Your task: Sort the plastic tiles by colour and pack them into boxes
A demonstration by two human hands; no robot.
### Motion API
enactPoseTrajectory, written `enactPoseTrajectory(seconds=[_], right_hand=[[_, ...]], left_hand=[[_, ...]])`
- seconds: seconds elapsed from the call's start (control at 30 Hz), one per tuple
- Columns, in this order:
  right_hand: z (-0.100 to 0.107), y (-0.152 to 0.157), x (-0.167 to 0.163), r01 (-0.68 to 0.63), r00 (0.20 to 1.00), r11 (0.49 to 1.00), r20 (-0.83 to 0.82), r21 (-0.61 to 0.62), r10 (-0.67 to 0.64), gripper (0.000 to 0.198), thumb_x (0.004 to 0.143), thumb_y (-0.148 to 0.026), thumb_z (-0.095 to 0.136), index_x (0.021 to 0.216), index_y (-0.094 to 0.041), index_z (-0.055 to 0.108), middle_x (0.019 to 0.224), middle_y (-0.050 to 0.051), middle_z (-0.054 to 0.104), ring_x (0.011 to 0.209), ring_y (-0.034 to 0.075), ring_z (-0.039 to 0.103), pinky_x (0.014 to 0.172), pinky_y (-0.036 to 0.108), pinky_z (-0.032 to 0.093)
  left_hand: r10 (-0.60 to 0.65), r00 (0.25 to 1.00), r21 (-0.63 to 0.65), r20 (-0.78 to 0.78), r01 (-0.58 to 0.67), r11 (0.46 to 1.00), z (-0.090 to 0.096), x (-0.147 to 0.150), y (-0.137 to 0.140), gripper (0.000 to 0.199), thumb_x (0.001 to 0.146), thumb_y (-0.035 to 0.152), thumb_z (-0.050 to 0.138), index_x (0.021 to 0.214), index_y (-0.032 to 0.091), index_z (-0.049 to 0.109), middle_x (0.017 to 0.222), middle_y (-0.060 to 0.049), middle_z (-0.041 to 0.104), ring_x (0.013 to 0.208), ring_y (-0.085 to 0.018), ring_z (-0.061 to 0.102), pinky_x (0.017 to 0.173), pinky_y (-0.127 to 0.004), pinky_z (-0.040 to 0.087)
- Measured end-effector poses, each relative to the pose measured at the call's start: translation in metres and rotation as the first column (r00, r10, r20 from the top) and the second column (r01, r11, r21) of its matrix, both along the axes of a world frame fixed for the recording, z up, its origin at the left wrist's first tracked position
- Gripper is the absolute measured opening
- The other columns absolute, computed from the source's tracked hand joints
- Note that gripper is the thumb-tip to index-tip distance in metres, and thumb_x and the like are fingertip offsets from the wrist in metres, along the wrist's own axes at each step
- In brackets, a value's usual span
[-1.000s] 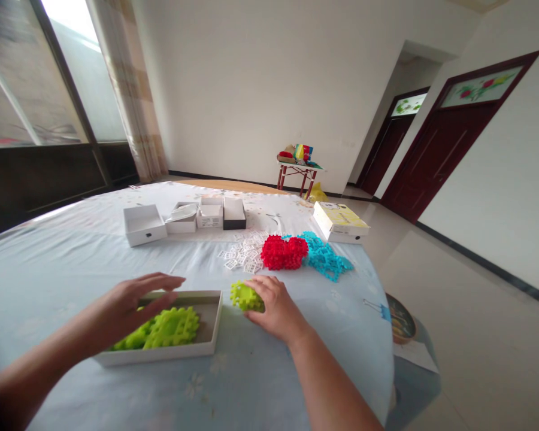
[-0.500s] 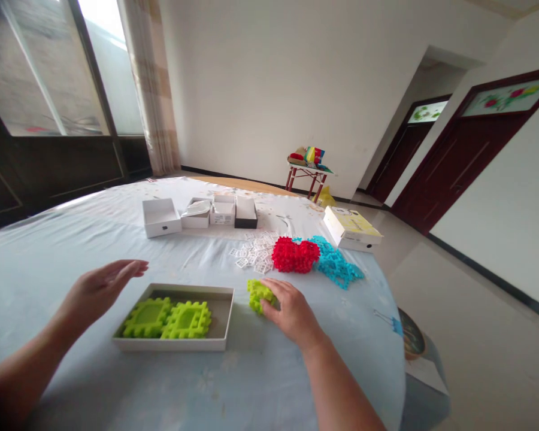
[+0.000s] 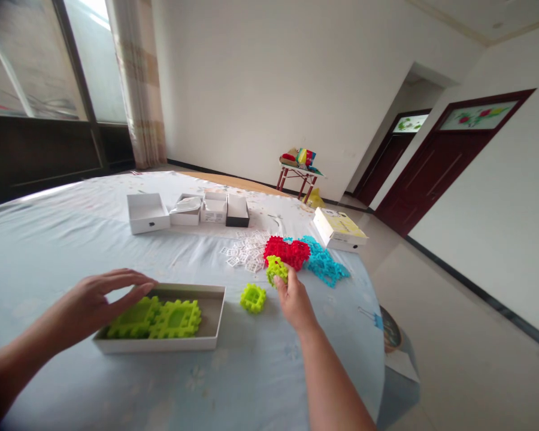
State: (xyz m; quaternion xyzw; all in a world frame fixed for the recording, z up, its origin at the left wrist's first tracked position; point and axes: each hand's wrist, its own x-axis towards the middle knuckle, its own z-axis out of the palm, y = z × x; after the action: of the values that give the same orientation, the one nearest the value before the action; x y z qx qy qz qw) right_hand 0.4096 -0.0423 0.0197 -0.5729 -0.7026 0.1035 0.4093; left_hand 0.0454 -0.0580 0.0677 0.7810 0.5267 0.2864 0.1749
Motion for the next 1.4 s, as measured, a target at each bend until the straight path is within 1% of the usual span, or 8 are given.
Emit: enactPoseTrajectory(seconds=[0.27, 0.5, 0.67, 0.8, 0.93, 1.1, 1.23, 1.4], right_hand=[[0.006, -0.008, 0.013, -0.027, 0.983, 0.987, 0.175, -0.158, 0.055, 0.026, 0.087, -0.039, 0.042, 0.096, -0.019, 0.056, 0.083, 0.007, 0.068, 0.078, 0.021, 0.064, 0.067, 0.028, 0.049], [0.008, -0.010, 0.014, -0.072, 0.991, 0.986, 0.098, -0.150, 0.087, 0.036, 0.081, -0.036, 0.051, 0.111, -0.017, 0.056, 0.106, 0.009, 0.065, 0.096, 0.022, 0.061, 0.084, 0.035, 0.048], [0.008, -0.012, 0.015, -0.077, 0.992, 0.987, 0.085, -0.143, 0.090, 0.036, 0.080, -0.030, 0.052, 0.113, -0.018, 0.056, 0.108, 0.009, 0.064, 0.098, 0.023, 0.060, 0.084, 0.036, 0.049], [0.008, -0.012, 0.014, -0.062, 0.989, 0.992, 0.124, -0.111, 0.076, 0.034, 0.079, -0.024, 0.050, 0.112, -0.018, 0.056, 0.109, 0.009, 0.064, 0.101, 0.022, 0.059, 0.090, 0.037, 0.046], [0.005, -0.011, 0.016, -0.060, 0.992, 0.984, 0.103, -0.166, 0.078, 0.045, 0.076, -0.023, 0.056, 0.120, -0.018, 0.051, 0.108, 0.009, 0.064, 0.102, 0.023, 0.059, 0.088, 0.037, 0.047], [0.005, -0.011, 0.020, -0.062, 0.996, 0.986, 0.046, -0.156, 0.070, 0.035, 0.078, -0.025, 0.055, 0.112, -0.019, 0.055, 0.109, 0.008, 0.064, 0.101, 0.023, 0.059, 0.090, 0.039, 0.046], [0.022, -0.013, 0.003, -0.023, 0.996, 1.000, -0.090, 0.001, 0.023, 0.038, 0.080, -0.029, 0.055, 0.116, -0.018, 0.052, 0.113, 0.009, 0.061, 0.102, 0.023, 0.058, 0.090, 0.038, 0.045], [0.055, -0.017, -0.056, -0.277, 0.956, 0.961, -0.100, 0.007, 0.276, 0.037, 0.078, -0.026, 0.059, 0.115, -0.021, 0.054, 0.110, 0.007, 0.061, 0.098, 0.019, 0.058, 0.086, 0.033, 0.047]], left_hand=[[0.044, 0.998, -0.023, 0.044, -0.043, 0.999, 0.000, 0.000, -0.002, 0.031, 0.080, 0.046, 0.048, 0.085, 0.025, 0.069, 0.090, 0.002, 0.070, 0.067, -0.015, 0.060, 0.048, -0.018, 0.042], [0.054, 0.998, -0.033, 0.028, -0.053, 0.998, 0.001, 0.001, -0.001, 0.029, 0.080, 0.045, 0.049, 0.085, 0.025, 0.069, 0.090, 0.002, 0.070, 0.066, -0.014, 0.059, 0.049, -0.016, 0.043], [0.043, 0.998, -0.019, 0.048, -0.043, 0.999, -0.006, -0.003, 0.003, 0.028, 0.078, 0.046, 0.051, 0.085, 0.026, 0.070, 0.088, 0.001, 0.071, 0.065, -0.014, 0.059, 0.047, -0.016, 0.043], [0.056, 0.996, -0.036, 0.065, -0.054, 0.998, -0.001, 0.000, -0.001, 0.030, 0.078, 0.047, 0.050, 0.084, 0.025, 0.070, 0.087, 0.002, 0.071, 0.066, -0.014, 0.059, 0.047, -0.016, 0.042], [0.066, 0.997, -0.051, 0.045, -0.064, 0.997, 0.004, 0.002, -0.002, 0.032, 0.078, 0.048, 0.050, 0.085, 0.023, 0.069, 0.089, 0.001, 0.070, 0.068, -0.015, 0.059, 0.047, -0.017, 0.042], [0.121, 0.992, -0.011, 0.024, -0.121, 0.993, 0.003, -0.004, -0.001, 0.035, 0.080, 0.050, 0.047, 0.087, 0.022, 0.068, 0.090, 0.000, 0.070, 0.070, -0.016, 0.059, 0.052, -0.019, 0.043], [0.160, 0.986, 0.041, 0.052, -0.162, 0.986, 0.001, -0.007, 0.000, 0.036, 0.080, 0.049, 0.046, 0.084, 0.021, 0.068, 0.087, -0.001, 0.070, 0.069, -0.014, 0.058, 0.053, -0.019, 0.043], [0.012, 1.000, 0.070, 0.029, -0.014, 0.997, -0.002, -0.006, 0.002, 0.033, 0.082, 0.046, 0.046, 0.086, 0.022, 0.069, 0.092, -0.003, 0.069, 0.073, -0.014, 0.060, 0.059, -0.020, 0.044]])
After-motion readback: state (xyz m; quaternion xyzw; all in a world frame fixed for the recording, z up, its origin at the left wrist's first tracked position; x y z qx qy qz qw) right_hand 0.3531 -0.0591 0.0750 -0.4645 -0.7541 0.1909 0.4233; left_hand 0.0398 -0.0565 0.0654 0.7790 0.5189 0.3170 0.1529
